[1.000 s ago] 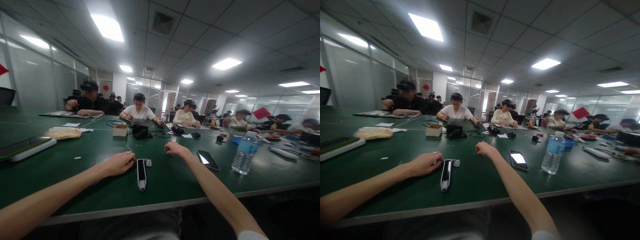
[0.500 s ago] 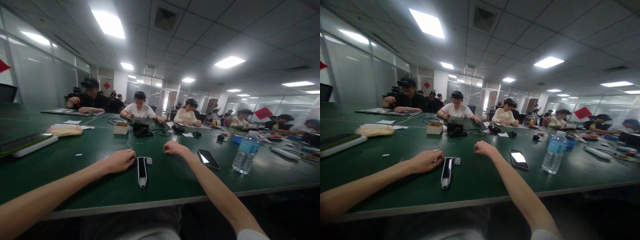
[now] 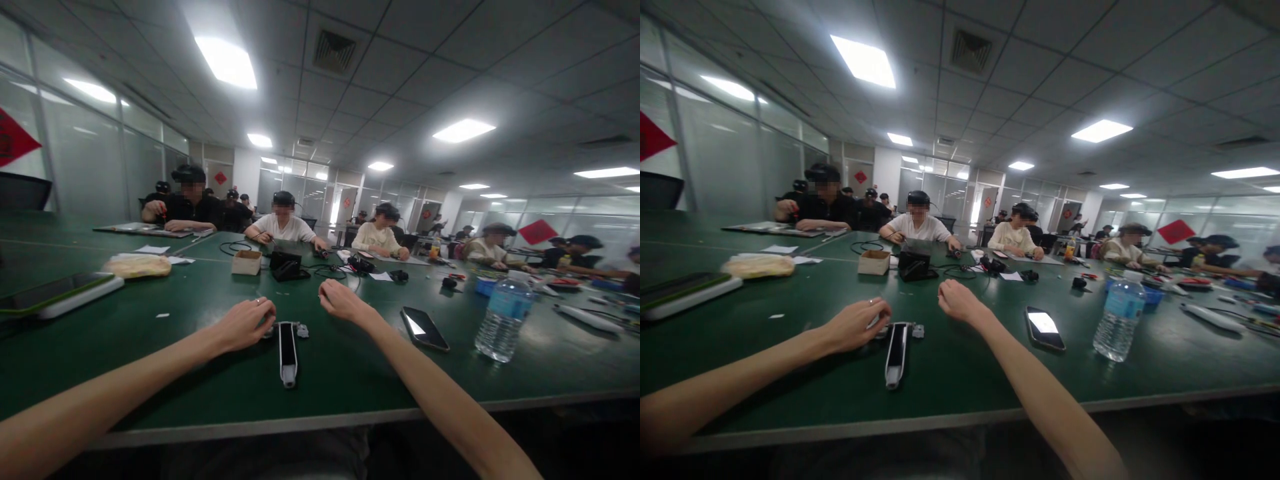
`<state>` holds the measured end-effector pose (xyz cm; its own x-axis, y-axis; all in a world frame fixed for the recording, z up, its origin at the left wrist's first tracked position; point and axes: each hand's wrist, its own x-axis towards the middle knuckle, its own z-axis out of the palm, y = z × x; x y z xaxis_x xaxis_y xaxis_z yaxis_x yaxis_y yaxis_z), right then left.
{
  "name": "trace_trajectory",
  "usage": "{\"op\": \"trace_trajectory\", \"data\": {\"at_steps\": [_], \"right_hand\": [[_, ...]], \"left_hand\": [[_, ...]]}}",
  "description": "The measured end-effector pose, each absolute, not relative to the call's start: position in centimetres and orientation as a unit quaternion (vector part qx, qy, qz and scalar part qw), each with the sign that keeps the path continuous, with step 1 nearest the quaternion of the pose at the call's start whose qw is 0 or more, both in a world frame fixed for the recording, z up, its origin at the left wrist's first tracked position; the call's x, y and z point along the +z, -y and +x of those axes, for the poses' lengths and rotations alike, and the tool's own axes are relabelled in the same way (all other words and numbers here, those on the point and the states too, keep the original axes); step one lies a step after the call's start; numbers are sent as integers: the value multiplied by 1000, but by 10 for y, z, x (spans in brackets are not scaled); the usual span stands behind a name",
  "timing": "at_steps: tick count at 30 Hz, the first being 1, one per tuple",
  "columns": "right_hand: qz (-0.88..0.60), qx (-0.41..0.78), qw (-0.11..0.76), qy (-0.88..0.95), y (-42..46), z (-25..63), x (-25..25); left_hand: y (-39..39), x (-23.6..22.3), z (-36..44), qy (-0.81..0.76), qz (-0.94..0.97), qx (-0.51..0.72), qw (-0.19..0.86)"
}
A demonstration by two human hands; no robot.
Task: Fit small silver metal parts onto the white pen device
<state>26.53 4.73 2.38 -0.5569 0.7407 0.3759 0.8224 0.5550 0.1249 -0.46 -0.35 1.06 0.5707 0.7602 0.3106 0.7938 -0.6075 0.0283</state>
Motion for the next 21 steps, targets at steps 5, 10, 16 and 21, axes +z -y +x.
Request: {"op": "trace_trajectory", "data": {"at_steps": [5,10,16,21], "right_hand": [[-275,-193,219,916,-24,231,19],[-195,-222,203,934,-15,211,3],[-199,-243,216,924,-17,210,-4],[-208,-233,228,922,-13,207,-4]], "left_hand": [[4,9,-3,408,-886,-212,58],[4,6,-1,379,-900,-215,32],[-4,1,-3,364,-899,-239,-44],[-1,6,-6,353,-887,-261,-145]]}}
